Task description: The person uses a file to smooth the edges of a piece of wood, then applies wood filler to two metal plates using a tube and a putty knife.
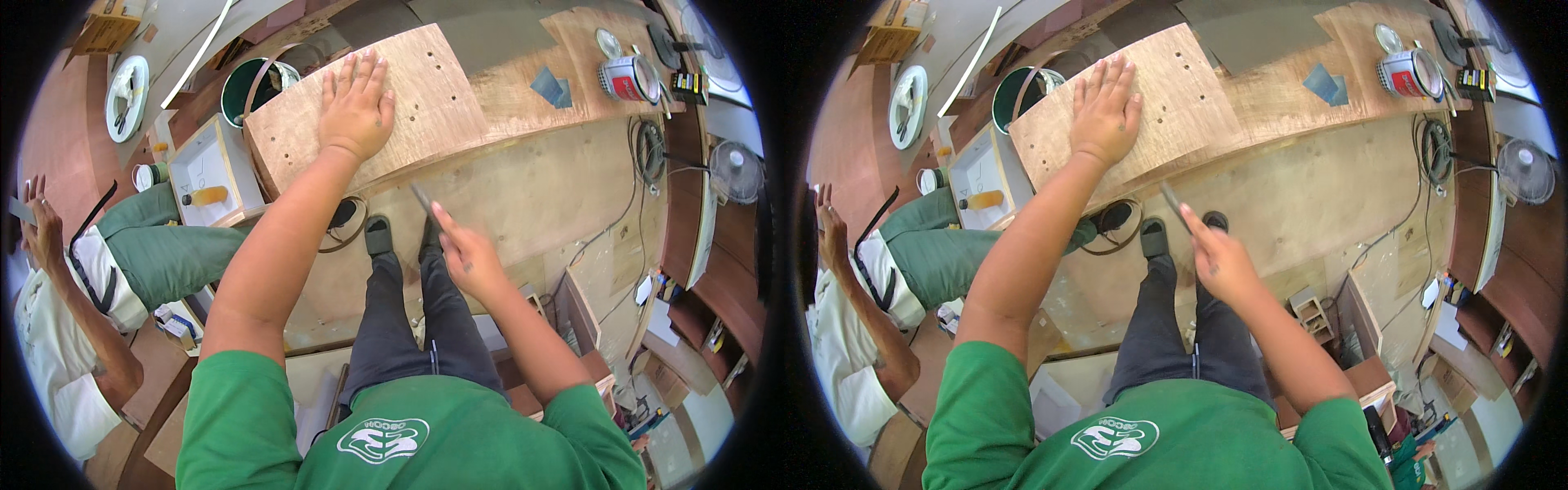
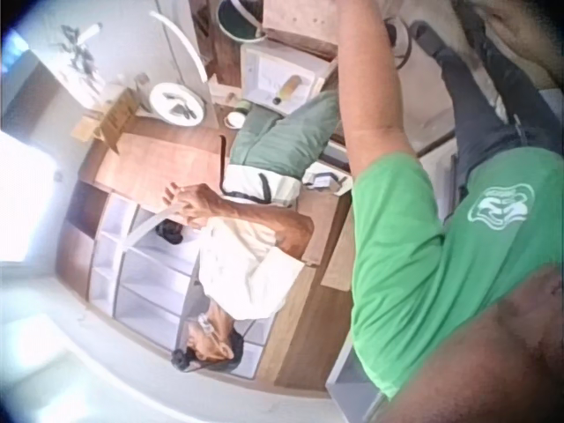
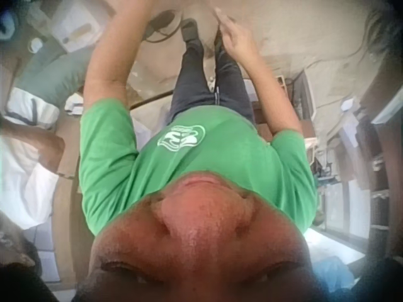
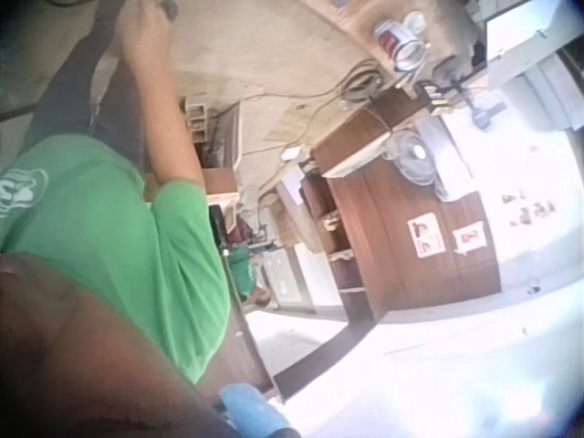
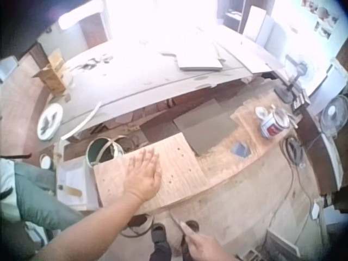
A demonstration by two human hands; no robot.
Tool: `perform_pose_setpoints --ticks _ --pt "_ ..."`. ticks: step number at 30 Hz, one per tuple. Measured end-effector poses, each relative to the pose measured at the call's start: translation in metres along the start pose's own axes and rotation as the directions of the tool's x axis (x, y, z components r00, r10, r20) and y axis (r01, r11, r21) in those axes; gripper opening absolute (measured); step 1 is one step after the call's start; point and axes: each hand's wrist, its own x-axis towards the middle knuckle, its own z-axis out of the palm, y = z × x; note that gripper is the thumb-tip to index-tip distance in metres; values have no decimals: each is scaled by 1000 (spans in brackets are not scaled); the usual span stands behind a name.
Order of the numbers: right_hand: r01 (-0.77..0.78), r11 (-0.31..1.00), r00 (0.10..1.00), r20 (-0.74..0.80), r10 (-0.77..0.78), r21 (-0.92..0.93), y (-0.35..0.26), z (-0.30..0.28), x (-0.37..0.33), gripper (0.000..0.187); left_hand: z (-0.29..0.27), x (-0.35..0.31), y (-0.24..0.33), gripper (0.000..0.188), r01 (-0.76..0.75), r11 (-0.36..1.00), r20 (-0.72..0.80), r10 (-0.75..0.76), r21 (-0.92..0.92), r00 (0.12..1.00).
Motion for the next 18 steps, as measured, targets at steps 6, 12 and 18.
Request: perform_pose_setpoints --ticks 6,12,18 --pt "-145 986 964 238 121 85 11 -1 -80 68 -1 -3 0 64 -3 979 26 -2 203 1000" --pt "-454 879 800 370 473 -143 27 4 -105 64 -30 -22 58 69 -69 990 4 70 -123 998" --pt "-472 881 852 271 447 31 53 15 -106 54 -15 -103 -25 67 132 991 90 -131 -1 987"
